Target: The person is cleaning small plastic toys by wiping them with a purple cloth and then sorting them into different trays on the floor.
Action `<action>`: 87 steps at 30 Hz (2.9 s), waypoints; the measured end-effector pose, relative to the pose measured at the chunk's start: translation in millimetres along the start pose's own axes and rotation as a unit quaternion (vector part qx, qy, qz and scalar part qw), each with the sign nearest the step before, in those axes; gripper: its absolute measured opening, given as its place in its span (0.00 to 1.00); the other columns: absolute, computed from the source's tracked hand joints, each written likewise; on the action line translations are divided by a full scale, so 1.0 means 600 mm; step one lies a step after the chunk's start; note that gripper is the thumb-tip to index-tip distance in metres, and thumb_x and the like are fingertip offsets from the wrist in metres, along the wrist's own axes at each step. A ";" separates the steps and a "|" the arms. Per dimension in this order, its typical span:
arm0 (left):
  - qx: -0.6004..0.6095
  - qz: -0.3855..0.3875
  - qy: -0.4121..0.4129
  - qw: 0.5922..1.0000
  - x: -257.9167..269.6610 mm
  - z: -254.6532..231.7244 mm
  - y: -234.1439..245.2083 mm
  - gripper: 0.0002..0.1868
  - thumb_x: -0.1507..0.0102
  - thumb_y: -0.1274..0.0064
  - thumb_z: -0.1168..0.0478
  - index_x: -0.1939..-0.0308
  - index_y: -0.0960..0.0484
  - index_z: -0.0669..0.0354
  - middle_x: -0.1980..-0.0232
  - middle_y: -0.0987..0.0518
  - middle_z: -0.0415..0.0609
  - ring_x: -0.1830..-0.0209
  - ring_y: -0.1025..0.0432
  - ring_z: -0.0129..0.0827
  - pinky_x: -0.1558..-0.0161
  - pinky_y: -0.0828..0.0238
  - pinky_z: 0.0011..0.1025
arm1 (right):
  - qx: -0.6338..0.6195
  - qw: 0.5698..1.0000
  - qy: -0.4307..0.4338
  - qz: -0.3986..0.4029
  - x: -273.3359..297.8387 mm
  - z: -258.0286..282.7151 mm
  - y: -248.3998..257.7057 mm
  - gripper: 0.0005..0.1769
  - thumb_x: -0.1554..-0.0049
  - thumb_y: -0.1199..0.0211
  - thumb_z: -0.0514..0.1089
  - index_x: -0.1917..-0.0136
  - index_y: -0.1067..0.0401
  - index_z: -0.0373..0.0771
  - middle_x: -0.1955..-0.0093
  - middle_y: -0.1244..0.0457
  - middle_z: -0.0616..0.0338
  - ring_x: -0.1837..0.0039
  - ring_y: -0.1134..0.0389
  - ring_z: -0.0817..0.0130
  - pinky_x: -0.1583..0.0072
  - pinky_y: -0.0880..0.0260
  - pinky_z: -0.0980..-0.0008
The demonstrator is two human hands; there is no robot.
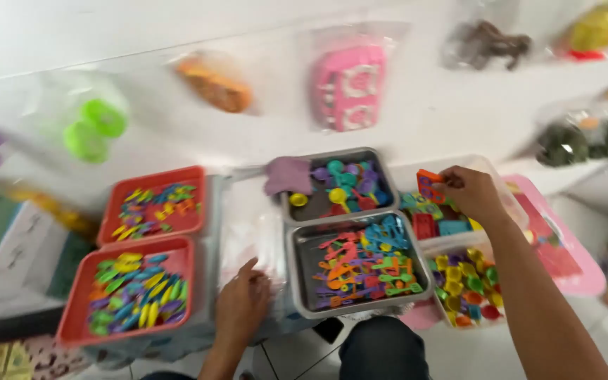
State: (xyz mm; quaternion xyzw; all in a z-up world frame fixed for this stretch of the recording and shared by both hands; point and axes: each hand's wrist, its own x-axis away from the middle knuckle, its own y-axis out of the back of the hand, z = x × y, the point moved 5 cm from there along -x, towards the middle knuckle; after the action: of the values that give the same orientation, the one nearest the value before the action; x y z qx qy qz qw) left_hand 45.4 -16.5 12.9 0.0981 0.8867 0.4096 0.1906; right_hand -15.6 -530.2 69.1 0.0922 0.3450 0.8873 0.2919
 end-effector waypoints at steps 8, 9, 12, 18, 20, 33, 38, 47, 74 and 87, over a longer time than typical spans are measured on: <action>0.380 0.057 -0.146 0.911 -0.031 -0.140 0.096 0.33 0.40 0.37 0.49 0.36 0.29 0.61 0.41 0.25 0.57 0.39 0.28 0.46 0.39 0.31 0.43 | -0.174 0.939 0.197 0.222 0.207 0.364 -0.184 0.14 0.51 0.26 0.33 0.50 0.18 0.37 0.59 0.26 0.57 0.58 0.29 0.71 0.51 0.26 0.69; 0.513 0.117 -0.107 0.844 -0.041 -0.131 0.082 0.29 0.39 0.33 0.51 0.39 0.24 0.59 0.48 0.19 0.54 0.43 0.25 0.41 0.42 0.27 0.45 | -0.226 0.917 0.213 0.249 0.224 0.383 -0.222 0.17 0.52 0.22 0.36 0.48 0.18 0.37 0.58 0.25 0.55 0.52 0.25 0.67 0.44 0.25 0.61; 0.651 0.136 0.061 0.744 -0.067 -0.083 0.082 0.16 0.34 0.40 0.58 0.46 0.19 0.64 0.53 0.18 0.55 0.53 0.19 0.43 0.51 0.17 0.45 | -0.249 0.900 0.249 0.255 0.191 0.414 -0.300 0.13 0.40 0.33 0.44 0.43 0.19 0.38 0.63 0.27 0.55 0.57 0.28 0.73 0.49 0.25 0.68; 0.612 0.010 0.151 0.776 -0.133 0.112 0.037 0.21 0.35 0.39 0.60 0.40 0.22 0.64 0.52 0.19 0.61 0.61 0.19 0.47 0.68 0.14 0.42 | 0.098 0.952 0.276 0.086 0.048 0.398 -0.412 0.29 0.49 0.30 0.51 0.34 0.26 0.47 0.39 0.33 0.48 0.37 0.30 0.47 0.38 0.28 0.52; 0.616 0.012 0.144 0.774 -0.124 0.083 0.101 0.20 0.34 0.41 0.60 0.40 0.23 0.64 0.51 0.18 0.63 0.61 0.17 0.48 0.73 0.16 0.36 | 0.172 0.945 0.259 0.100 0.024 0.397 -0.452 0.33 0.49 0.31 0.54 0.31 0.29 0.47 0.34 0.36 0.51 0.33 0.32 0.50 0.35 0.30 0.54; 0.760 0.064 0.116 0.636 -0.111 0.086 0.100 0.33 0.27 0.70 0.40 0.19 0.48 0.43 0.49 0.26 0.52 0.47 0.23 0.38 0.47 0.20 0.35 | -0.210 0.962 0.135 -0.113 0.055 0.437 -0.416 0.13 0.33 0.40 0.52 0.58 0.33 0.46 0.60 0.44 0.66 0.52 0.42 0.69 0.46 0.45 0.68; 0.734 -0.020 0.101 0.672 -0.088 0.067 0.054 0.25 0.26 0.72 0.46 0.28 0.43 0.47 0.37 0.32 0.50 0.32 0.33 0.39 0.34 0.35 0.35 | -0.142 0.982 0.124 -0.015 0.279 0.436 -0.486 0.32 0.36 0.49 0.63 0.34 0.34 0.34 0.41 0.35 0.42 0.41 0.34 0.53 0.41 0.36 0.56; 0.805 -0.040 0.153 0.572 -0.061 0.045 0.142 0.33 0.28 0.79 0.43 0.26 0.34 0.52 0.32 0.26 0.56 0.38 0.30 0.38 0.36 0.33 0.35 | -0.119 0.880 0.440 0.136 0.420 0.540 -0.499 0.29 0.41 0.50 0.35 0.26 0.41 0.30 0.22 0.44 0.41 0.20 0.44 0.48 0.23 0.45 0.54; 0.693 -0.013 -0.026 0.720 -0.043 0.011 0.136 0.40 0.29 0.83 0.39 0.19 0.59 0.59 0.23 0.41 0.62 0.27 0.39 0.44 0.29 0.39 0.36 | -0.113 0.872 0.475 -0.015 0.429 0.529 -0.431 0.15 0.53 0.36 0.33 0.50 0.22 0.31 0.39 0.31 0.51 0.33 0.31 0.55 0.33 0.31 0.60; 0.743 0.036 -0.039 0.667 -0.046 0.014 0.132 0.42 0.30 0.82 0.36 0.18 0.63 0.54 0.26 0.39 0.65 0.28 0.37 0.52 0.28 0.34 0.41 | -0.059 0.872 0.479 -0.081 0.403 0.509 -0.433 0.14 0.51 0.35 0.38 0.50 0.20 0.38 0.39 0.36 0.53 0.39 0.39 0.54 0.33 0.41 0.55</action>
State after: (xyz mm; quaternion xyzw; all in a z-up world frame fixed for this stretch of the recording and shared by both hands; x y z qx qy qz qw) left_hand 75.5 31.1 75.5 0.2550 0.8848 -0.3828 0.0739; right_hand 17.3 -65.2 114.5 -0.3893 0.3962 0.8146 0.1670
